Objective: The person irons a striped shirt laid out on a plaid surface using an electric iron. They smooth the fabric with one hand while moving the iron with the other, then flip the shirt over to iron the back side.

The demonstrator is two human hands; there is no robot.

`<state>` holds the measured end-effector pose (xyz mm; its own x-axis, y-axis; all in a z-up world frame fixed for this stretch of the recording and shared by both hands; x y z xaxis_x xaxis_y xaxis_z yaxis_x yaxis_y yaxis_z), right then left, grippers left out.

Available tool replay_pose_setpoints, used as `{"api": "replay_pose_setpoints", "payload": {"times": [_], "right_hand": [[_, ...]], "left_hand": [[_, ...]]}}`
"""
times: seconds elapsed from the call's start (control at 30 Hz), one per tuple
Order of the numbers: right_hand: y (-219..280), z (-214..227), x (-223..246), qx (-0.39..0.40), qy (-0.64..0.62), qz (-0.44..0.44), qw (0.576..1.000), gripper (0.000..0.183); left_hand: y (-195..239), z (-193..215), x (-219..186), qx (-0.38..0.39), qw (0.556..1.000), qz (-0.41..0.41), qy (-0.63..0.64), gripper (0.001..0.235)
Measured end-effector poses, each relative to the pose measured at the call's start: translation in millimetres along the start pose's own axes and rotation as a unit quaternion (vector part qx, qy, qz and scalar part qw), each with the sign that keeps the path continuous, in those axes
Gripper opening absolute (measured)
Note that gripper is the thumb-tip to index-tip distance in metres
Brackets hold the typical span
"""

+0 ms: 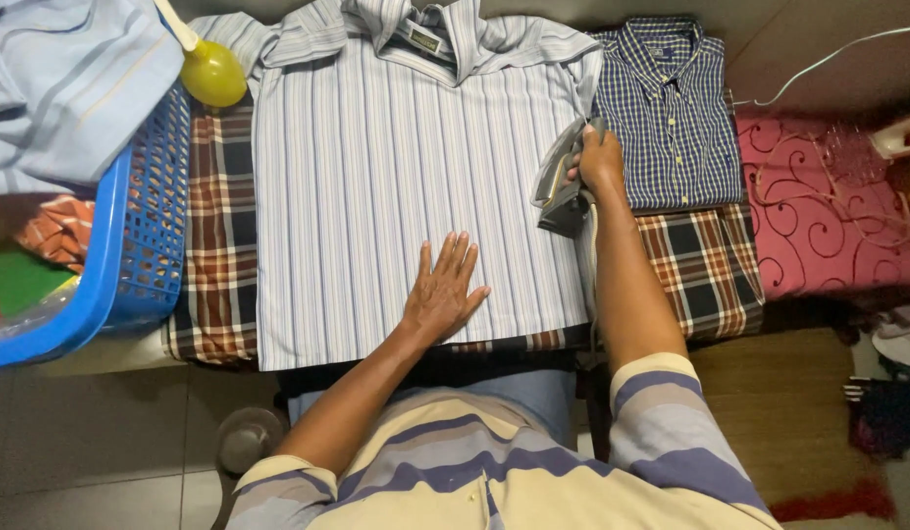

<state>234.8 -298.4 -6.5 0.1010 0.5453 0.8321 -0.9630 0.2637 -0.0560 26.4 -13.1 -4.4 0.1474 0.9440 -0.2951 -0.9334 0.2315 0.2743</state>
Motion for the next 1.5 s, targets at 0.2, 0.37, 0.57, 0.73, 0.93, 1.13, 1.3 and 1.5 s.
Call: {"api": "replay_pose_setpoints", "payload": {"times": [0.2, 0.37, 0.57, 0.73, 0.93, 1.13, 1.3, 1.5], "right_hand": [[0.7, 0.7, -10.9, -0.002, 0.003, -0.013, 1.0, 0.039], [30.7, 15.7, -4.7, 0.036, 0.005, -0.008, 0.999, 0.042], [85.0, 40.1, 4.5, 0.094, 0.008, -0.009, 0.995, 0.041], [126.5, 76.2, 7.6, 0.166, 0.014, -0.01, 0.986, 0.043], [148.8, 127.2, 8.9, 0.246, 0.022, -0.047, 0.968, 0.047], [144.1, 179.0, -3.0, 0.313, 0.049, -0.182, 0.931, 0.054], [131.0, 216.0, -36.5, 0.27, 0.072, -0.177, 0.944, 0.052], [136.8, 219.5, -12.4, 0.086, 0.365, 0.106, 0.921, 0.056]], "left_hand": [[-0.2, -4.0, 1.0, -0.006, 1.0, -0.002, -0.007, 0.074], [2.9, -4.8, 2.4, -0.028, 0.999, -0.014, 0.015, 0.071], [7.6, -4.2, 30.9, 0.011, 0.994, 0.0, 0.109, 0.063], [44.0, 40.1, 96.7, -0.029, 0.981, 0.106, 0.161, 0.053], [98.7, 61.6, 186.6, -0.169, 0.924, 0.293, 0.176, 0.046], [114.2, 25.1, 239.9, -0.247, 0.885, 0.326, 0.222, 0.053], [111.9, 25.8, 238.0, -0.258, 0.88, 0.317, 0.241, 0.048], [101.8, 10.2, 253.5, -0.224, 0.862, 0.363, 0.273, 0.059]]}}
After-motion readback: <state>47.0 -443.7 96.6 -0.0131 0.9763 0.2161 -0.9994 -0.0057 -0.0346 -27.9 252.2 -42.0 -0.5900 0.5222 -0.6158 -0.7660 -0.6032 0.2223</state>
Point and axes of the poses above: each hand's wrist, its own y-axis away from the middle knuckle, its own z-axis out of the back of the hand, x = y × z, the point moved 3 cm from there along -y, towards the middle knuckle, and after that the axes turned 14 degrees about z, right-handed, at the moved point
